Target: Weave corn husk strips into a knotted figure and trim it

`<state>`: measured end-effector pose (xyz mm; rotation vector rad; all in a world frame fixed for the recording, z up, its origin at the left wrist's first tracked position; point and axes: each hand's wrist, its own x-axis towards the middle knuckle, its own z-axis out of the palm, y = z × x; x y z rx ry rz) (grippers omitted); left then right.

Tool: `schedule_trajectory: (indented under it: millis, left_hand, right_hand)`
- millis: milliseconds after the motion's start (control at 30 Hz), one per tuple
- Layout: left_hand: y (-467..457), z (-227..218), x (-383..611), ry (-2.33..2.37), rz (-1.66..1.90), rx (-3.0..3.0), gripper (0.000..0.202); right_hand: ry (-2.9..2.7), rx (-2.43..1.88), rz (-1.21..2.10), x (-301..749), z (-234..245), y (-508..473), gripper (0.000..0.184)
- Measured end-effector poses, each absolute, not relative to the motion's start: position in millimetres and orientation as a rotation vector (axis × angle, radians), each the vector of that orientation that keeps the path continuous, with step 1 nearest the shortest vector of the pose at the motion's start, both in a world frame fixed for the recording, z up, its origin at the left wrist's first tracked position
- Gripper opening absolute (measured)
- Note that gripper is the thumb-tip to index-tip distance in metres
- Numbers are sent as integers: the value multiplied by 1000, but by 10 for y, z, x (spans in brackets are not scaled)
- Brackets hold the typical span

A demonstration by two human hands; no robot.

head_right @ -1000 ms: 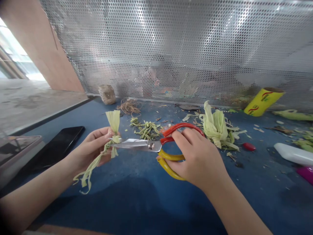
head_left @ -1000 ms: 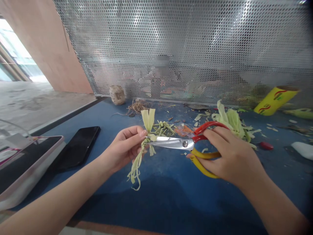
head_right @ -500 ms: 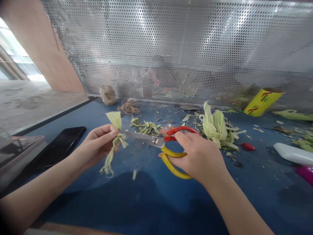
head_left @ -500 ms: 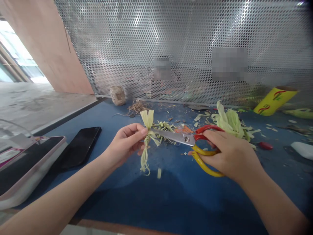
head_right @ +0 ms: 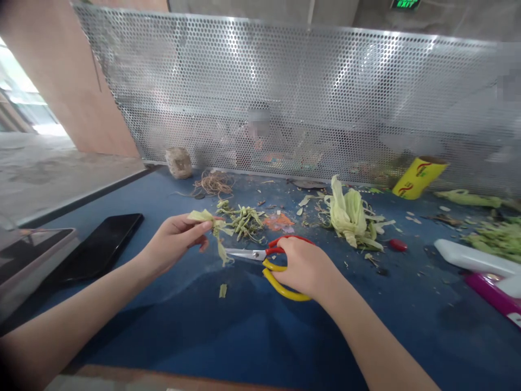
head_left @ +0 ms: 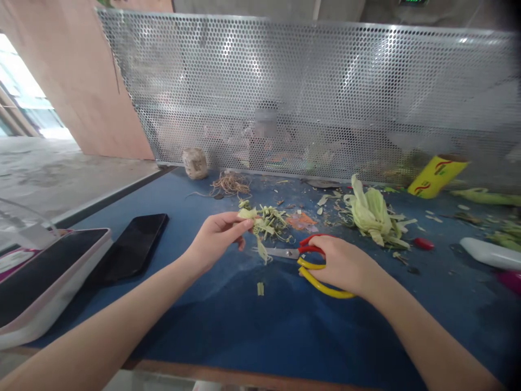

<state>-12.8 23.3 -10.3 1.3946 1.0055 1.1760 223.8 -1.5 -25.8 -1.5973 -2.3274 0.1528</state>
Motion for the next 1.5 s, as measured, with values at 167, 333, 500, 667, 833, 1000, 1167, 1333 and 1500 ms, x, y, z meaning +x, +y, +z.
schedule_trajectory:
  millis: [167, 333, 500, 667, 833, 1000, 1167, 1333, 1500]
  left_hand:
    - [239, -97, -153, 950, 1174, 1461, 12]
    - [275, -59, -235, 910, 1260, 1430, 13]
    - [329, -78, -255, 923, 1223, 1401, 14]
    - [356, -96, -235, 953, 1166, 1404, 14]
    - [386, -111, -248, 973, 1152, 1403, 14]
    - [414, -122, -268, 984, 1139, 1436, 15]
    - [426, -120, -258, 999, 1157, 1414, 16]
    - [426, -116, -249, 1017, 1156, 1412, 17]
    - [416, -114, -260, 1002, 1122, 1476, 15]
  right_hand:
    - [-2206, -1602, 218, 2305, -183, 6, 25]
    - [-2149, -1582, 94, 2402, -102, 18, 33]
    - [-2218, -1570, 115, 2399, -101, -31, 42]
    - [-2222, -1674, 215, 2398, -85, -41, 50]
    - [-2194, -1618, 272, 2409, -60, -37, 48]
    - [-2207, -1595, 294, 2401, -42, -73, 43]
    - [-2198, -1604, 314, 2409, -35, -89, 41]
    - [-2185, -1570, 333, 2408, -42, -81, 40]
    - [-2178, -1561, 390, 2384, -40, -87, 39]
